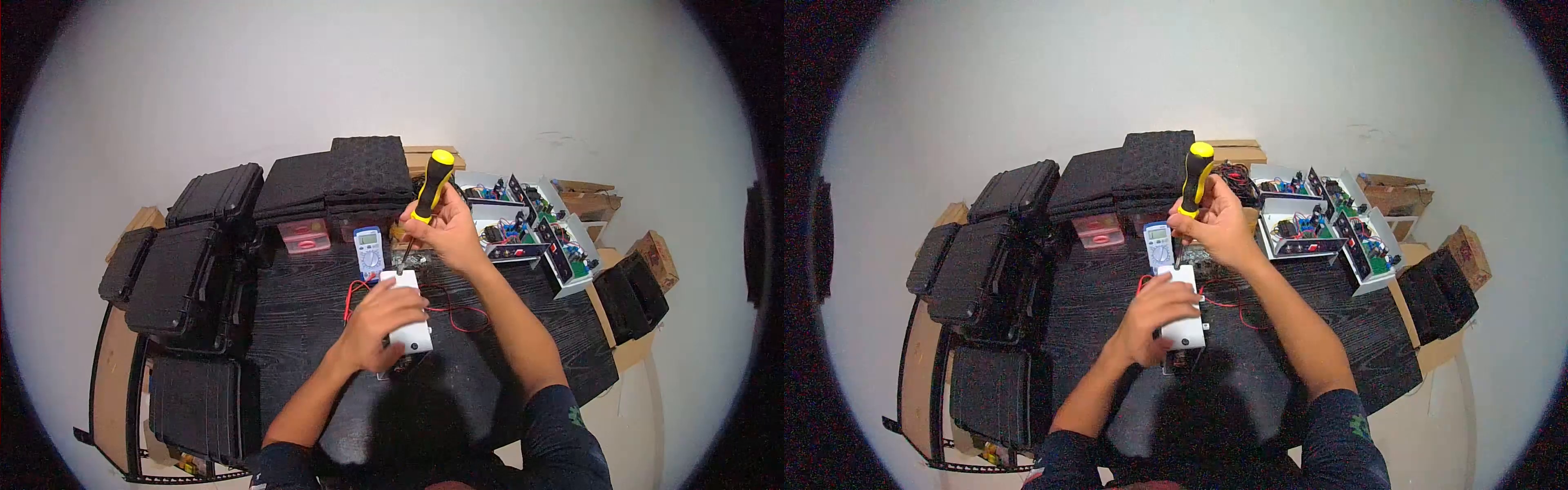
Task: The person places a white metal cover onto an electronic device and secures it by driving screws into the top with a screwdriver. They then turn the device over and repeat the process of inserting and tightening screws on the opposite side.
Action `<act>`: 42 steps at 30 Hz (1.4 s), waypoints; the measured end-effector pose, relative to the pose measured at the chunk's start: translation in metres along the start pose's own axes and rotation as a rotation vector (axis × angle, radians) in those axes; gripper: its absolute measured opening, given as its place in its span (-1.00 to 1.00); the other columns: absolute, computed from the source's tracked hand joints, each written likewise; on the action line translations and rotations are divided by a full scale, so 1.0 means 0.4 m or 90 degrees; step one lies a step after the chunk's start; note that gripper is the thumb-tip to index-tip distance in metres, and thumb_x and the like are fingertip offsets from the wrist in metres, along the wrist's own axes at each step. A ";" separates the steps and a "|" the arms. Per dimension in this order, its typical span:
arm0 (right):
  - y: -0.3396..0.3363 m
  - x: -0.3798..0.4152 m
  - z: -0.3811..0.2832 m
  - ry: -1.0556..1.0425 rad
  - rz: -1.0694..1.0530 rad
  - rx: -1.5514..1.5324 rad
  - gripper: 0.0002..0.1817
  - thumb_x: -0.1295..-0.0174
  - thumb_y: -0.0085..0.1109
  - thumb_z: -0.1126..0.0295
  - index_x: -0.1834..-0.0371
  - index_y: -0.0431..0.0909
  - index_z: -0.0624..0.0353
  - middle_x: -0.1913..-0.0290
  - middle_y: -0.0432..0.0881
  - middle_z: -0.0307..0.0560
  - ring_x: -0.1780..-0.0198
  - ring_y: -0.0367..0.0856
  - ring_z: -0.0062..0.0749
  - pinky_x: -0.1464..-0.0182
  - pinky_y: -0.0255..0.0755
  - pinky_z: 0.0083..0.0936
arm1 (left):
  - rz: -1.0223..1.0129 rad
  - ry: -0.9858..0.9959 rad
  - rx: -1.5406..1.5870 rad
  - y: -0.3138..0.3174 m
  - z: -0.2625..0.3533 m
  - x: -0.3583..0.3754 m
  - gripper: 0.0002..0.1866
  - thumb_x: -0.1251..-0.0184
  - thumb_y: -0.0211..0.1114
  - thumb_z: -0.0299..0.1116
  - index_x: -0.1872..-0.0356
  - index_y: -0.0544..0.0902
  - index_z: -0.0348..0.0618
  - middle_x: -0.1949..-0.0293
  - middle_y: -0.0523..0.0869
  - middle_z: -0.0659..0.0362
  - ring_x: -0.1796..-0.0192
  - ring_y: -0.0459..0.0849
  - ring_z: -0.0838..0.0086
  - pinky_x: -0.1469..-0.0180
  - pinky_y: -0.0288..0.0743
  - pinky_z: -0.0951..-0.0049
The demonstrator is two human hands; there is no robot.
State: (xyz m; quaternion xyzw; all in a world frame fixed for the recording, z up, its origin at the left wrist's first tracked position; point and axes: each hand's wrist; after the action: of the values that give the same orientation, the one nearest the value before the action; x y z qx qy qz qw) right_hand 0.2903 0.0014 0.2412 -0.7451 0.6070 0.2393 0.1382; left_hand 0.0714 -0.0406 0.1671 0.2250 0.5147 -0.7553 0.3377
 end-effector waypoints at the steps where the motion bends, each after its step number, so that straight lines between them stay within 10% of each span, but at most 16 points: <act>1: -0.006 -0.001 0.002 0.007 -0.010 -0.023 -0.66 -0.51 0.28 0.49 -0.26 0.44 0.26 -0.03 0.74 -0.05 0.14 0.78 -0.53 0.17 0.71 -0.57 | -0.022 0.003 -0.016 -0.003 0.013 -0.001 -0.48 -0.07 0.36 -0.19 -0.13 0.72 -0.08 -0.28 0.74 0.08 -0.39 0.64 0.10 -0.49 0.29 -0.24; 42: 0.026 -0.012 -0.002 0.010 -0.028 0.006 -0.65 -0.51 0.26 0.44 -0.26 0.41 0.23 -0.14 0.72 0.01 0.14 0.79 -0.49 0.22 0.69 -0.57 | 0.005 0.045 -0.065 0.042 -0.007 0.025 -0.50 -0.02 0.47 -0.23 -0.09 0.76 0.00 -0.23 0.79 0.18 -0.35 0.69 0.19 -0.42 0.34 -0.16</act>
State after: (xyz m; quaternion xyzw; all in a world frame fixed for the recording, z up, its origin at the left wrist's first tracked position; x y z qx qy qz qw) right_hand 0.2796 0.0028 0.2452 -0.7592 0.5929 0.2278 0.1421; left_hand 0.0771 -0.0449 0.1486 0.2364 0.5632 -0.7181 0.3334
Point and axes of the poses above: each hand's wrist, its own x-axis away from the middle knuckle, its own y-axis out of the palm, z = x × y
